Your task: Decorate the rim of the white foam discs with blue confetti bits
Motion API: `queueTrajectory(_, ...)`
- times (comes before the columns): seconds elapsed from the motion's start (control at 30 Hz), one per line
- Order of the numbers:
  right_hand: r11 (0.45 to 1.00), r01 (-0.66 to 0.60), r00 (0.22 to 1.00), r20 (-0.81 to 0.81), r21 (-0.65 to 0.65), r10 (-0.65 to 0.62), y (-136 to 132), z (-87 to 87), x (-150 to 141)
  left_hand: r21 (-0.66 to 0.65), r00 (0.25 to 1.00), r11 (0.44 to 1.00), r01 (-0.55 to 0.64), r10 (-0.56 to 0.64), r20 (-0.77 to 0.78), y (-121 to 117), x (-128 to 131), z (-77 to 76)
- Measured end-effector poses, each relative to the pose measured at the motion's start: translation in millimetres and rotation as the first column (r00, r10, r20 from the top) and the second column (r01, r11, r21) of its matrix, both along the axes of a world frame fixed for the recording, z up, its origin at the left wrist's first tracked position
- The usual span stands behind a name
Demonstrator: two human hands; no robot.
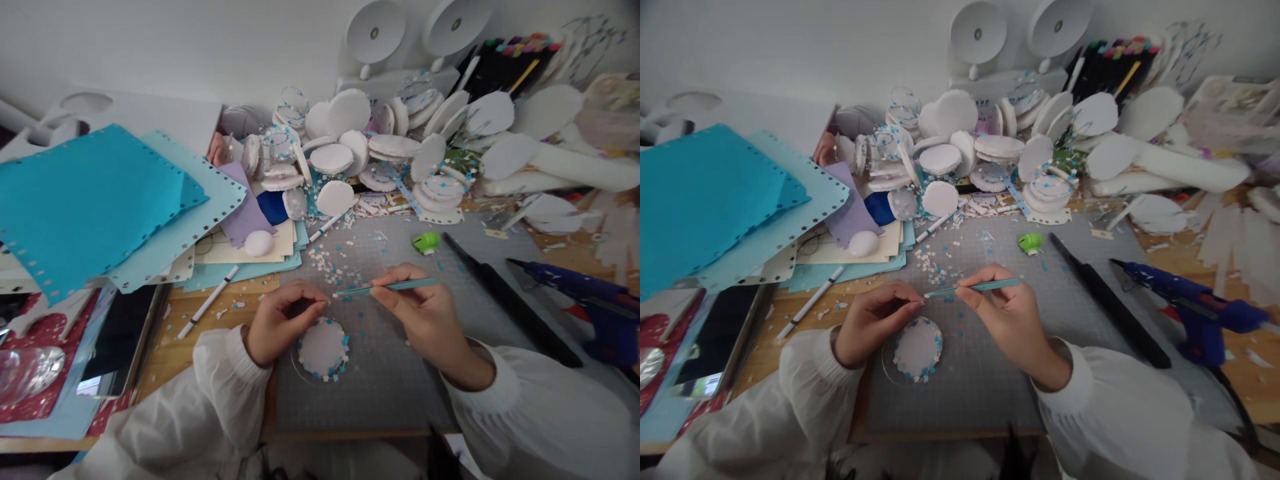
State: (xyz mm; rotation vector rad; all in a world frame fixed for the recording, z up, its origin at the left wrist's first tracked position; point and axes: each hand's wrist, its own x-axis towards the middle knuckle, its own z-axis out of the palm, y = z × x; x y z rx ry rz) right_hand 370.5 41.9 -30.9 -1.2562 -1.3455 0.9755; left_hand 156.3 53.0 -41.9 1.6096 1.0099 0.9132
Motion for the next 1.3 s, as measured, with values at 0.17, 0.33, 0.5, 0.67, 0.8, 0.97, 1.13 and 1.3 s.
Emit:
queueTrajectory(0.17, 0.996, 0.054, 0.998, -0.026, 0.07, -0.052, 2.7, -7.4, 7.2, -0.038, 0.981, 0.981, -0.193, 0.191, -0.037, 1.8, 1.9, -2.6)
queueTrajectory(0.33, 0.992, 0.088, 0.996, -0.016, 0.09, -0.087, 2.8, -9.0, 8.1, -0.143, 0.954, 0.943, -0.301, 0.298, -0.039, 4.6, 3.4, -3.9)
queueTrajectory(0.5, 0.993, 0.107, 0.994, -0.011, 0.056, -0.107, 3.2, -5.5, 7.0, -0.053, 0.967, 0.966, -0.252, 0.249, -0.053, 3.8, 3.3, -1.4)
queueTrajectory(0.67, 0.99, 0.121, 0.992, 0.022, 0.067, -0.122, 3.2, -4.0, 7.0, -0.066, 0.972, 0.97, -0.235, 0.233, -0.037, 2.9, 1.7, -2.5)
queueTrajectory(0.8, 0.989, 0.121, 0.992, 0.029, 0.085, -0.124, 3.1, -3.2, 6.6, -0.075, 0.978, 0.975, -0.207, 0.207, -0.012, 2.9, 0.4, -5.8)
queueTrajectory(0.97, 0.989, 0.12, 0.991, 0.044, 0.085, -0.124, 3.2, -2.7, 7.2, -0.078, 0.984, 0.981, -0.179, 0.178, -0.01, 2.7, -0.2, -5.8)
queueTrajectory(1.13, 0.982, 0.109, 0.988, 0.091, 0.157, -0.124, 3.5, -3.1, 7.7, -0.144, 0.979, 0.973, -0.178, 0.19, 0.073, 2.4, -0.8, -1.6)
queueTrajectory(1.3, 0.953, 0.075, 0.985, 0.127, 0.295, -0.117, 4.3, 3.6, 5.8, -0.119, 0.974, 0.972, -0.202, 0.212, 0.081, 0.6, -4.5, -5.0)
